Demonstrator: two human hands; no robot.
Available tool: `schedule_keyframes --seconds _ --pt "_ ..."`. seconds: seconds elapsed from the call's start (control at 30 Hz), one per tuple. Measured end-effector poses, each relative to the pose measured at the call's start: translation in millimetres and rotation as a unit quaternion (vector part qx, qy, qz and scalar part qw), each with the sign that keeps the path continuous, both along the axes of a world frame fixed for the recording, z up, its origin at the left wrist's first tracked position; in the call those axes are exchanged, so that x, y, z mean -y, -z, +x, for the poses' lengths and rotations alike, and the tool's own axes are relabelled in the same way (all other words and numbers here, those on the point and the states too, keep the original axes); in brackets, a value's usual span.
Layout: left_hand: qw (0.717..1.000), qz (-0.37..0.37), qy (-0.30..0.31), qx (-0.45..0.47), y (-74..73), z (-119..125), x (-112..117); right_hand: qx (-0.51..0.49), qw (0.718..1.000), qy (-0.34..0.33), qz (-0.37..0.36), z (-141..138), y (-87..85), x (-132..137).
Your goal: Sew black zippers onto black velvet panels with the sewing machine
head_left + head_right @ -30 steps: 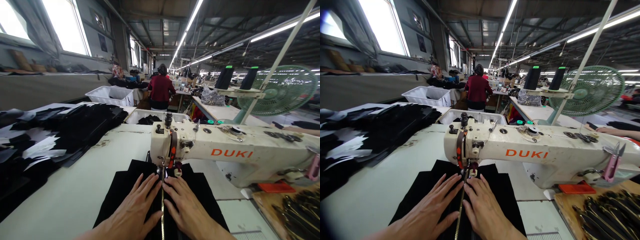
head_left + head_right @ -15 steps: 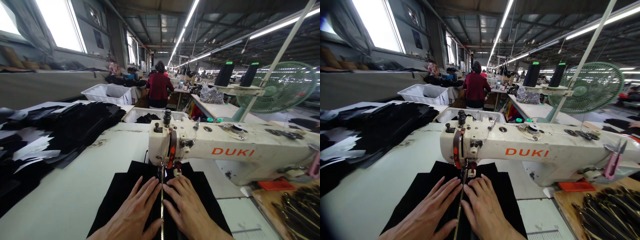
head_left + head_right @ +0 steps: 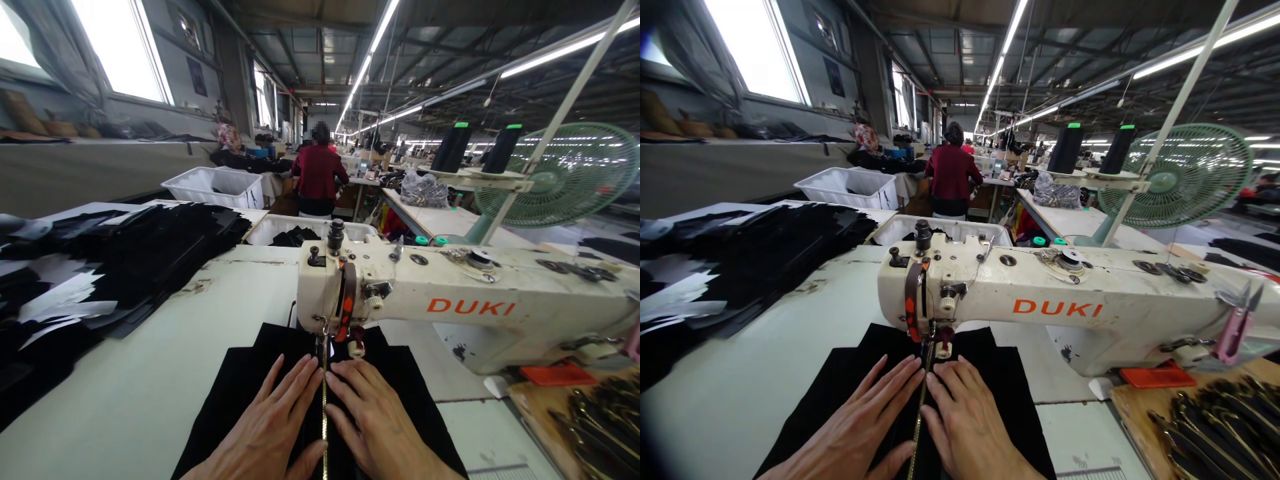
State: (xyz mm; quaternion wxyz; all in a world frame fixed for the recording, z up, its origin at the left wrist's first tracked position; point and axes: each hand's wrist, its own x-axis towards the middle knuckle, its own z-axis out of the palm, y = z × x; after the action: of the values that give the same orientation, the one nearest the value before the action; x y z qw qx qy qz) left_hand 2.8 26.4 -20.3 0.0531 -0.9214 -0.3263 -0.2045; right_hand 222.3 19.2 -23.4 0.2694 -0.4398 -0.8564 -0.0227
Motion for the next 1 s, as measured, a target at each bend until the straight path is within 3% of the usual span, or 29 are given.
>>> schedule_keyframes --seconds 0.77,1.0 --pt "0.999 0.012 0.002 -0.030 -1.5 -2.1 -0.5 0.026 0.999 -0.002 0.033 0.3 -2.3 1.0" --pt "0.999 -0.018 0.001 -0.045 3.7 0.2 -13.2 0.021 1.000 -0.005 0.014 2.6 -4.5 -13.9"
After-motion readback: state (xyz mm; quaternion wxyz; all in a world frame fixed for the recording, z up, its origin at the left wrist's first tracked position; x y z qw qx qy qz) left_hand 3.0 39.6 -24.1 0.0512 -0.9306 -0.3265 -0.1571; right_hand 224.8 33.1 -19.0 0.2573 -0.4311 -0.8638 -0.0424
